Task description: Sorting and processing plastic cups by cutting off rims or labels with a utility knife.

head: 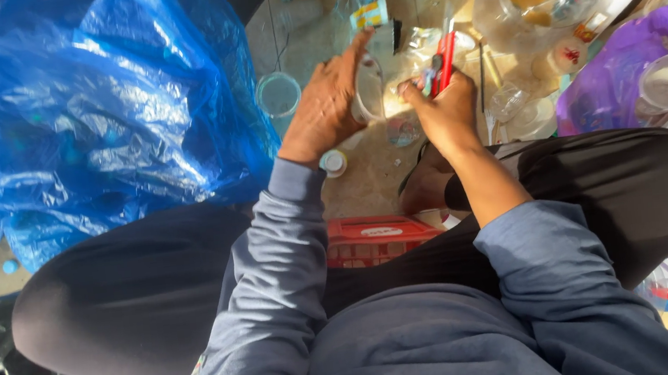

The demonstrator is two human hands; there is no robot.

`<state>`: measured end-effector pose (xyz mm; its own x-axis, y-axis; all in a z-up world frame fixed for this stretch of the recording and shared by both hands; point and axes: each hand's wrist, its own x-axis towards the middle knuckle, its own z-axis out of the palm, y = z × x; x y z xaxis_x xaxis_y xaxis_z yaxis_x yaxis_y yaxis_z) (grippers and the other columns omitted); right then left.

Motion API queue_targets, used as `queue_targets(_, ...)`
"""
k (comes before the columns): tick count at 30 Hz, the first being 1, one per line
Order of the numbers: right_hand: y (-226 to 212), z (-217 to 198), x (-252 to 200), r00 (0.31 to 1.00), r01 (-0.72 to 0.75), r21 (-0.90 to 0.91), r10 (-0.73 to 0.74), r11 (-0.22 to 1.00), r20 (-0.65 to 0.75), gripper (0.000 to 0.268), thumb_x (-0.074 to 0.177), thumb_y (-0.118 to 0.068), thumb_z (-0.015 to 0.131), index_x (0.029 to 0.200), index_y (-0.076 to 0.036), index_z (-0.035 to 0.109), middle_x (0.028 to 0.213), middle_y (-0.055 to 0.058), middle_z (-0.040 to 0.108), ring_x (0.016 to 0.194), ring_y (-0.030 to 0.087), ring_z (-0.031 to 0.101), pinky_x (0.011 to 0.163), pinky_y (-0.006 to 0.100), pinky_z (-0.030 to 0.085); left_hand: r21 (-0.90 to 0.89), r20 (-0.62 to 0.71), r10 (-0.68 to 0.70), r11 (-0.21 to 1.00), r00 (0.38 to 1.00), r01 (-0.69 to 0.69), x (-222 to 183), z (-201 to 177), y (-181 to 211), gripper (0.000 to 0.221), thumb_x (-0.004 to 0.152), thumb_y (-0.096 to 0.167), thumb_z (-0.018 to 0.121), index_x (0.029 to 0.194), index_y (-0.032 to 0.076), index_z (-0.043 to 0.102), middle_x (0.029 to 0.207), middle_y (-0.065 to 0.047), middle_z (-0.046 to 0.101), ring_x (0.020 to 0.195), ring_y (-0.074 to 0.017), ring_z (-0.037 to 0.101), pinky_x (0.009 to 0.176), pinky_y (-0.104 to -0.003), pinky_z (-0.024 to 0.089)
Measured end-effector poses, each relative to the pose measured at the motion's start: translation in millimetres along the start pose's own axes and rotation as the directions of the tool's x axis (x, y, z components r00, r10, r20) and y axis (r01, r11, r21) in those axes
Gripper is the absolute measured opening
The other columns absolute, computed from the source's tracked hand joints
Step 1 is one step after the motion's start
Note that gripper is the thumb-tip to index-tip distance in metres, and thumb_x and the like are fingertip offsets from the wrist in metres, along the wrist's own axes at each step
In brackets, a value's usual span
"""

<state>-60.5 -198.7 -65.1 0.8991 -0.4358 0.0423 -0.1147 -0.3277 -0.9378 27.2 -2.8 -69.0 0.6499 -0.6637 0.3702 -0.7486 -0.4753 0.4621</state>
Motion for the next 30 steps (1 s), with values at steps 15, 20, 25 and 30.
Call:
queue_targets(15, 145, 9, 19, 0.743, -0.63, -0.34, 0.67, 0.699, 0.001, 0.021, 0.092, -0.029, 0.079, 0.098, -0.01, 0.073, 0.079, -0.002, 0.071, 0.062, 0.011, 0.074, 0.057, 0.024, 0.049, -0.038, -0.011, -0.185, 0.982, 0.983, 0.184, -32, -17, -38, 0.121, 0.054, 0.026, 0.102, 0.154, 0.019, 0.033, 0.129, -0.003, 0.069, 0.117, -0.0231, 0.067, 0.096, -0.038, 0.049)
queue_targets(20, 152, 27, 17, 0.708, -0.69, -0.203, 0.706, 0.694, 0.007, 0.04, 0.093, -0.052, 0.073, 0.095, -0.011, 0.069, 0.064, -0.002, 0.064, 0.049, 0.008, 0.064, 0.043, 0.019, 0.038, -0.099, -0.082, -0.198, 0.977, 0.977, 0.189, -38, 2, -52, 0.13, 0.051, 0.028, 0.109, 0.153, 0.013, 0.03, 0.143, -0.011, 0.059, 0.121, -0.0282, 0.069, 0.102, -0.037, 0.057)
queue_targets(25, 140, 29, 16, 0.685, -0.683, -0.402, 0.726, 0.61, -0.064, 0.061, 0.091, -0.077, 0.051, 0.092, -0.02, 0.075, 0.057, -0.004, 0.061, 0.048, 0.009, 0.054, 0.058, 0.024, 0.04, -0.137, -0.107, -0.181, 0.977, 0.978, 0.166, -46, 24, -61, 0.131, 0.056, 0.028, 0.111, 0.154, 0.005, 0.026, 0.15, -0.016, 0.051, 0.128, -0.0338, 0.063, 0.11, -0.037, 0.054)
queue_targets(30, 172, 28, 28, 0.718, -0.675, -0.272, 0.696, 0.686, -0.024, 0.067, 0.096, -0.064, 0.047, 0.111, -0.004, 0.074, 0.078, 0.006, 0.064, 0.052, 0.016, 0.06, 0.06, 0.034, 0.047, -0.076, -0.029, -0.273, 0.96, 0.962, 0.27, -36, 19, -53, 0.101, 0.052, 0.04, 0.106, 0.134, 0.008, 0.056, 0.13, -0.008, 0.064, 0.117, -0.0288, 0.063, 0.106, -0.046, 0.047)
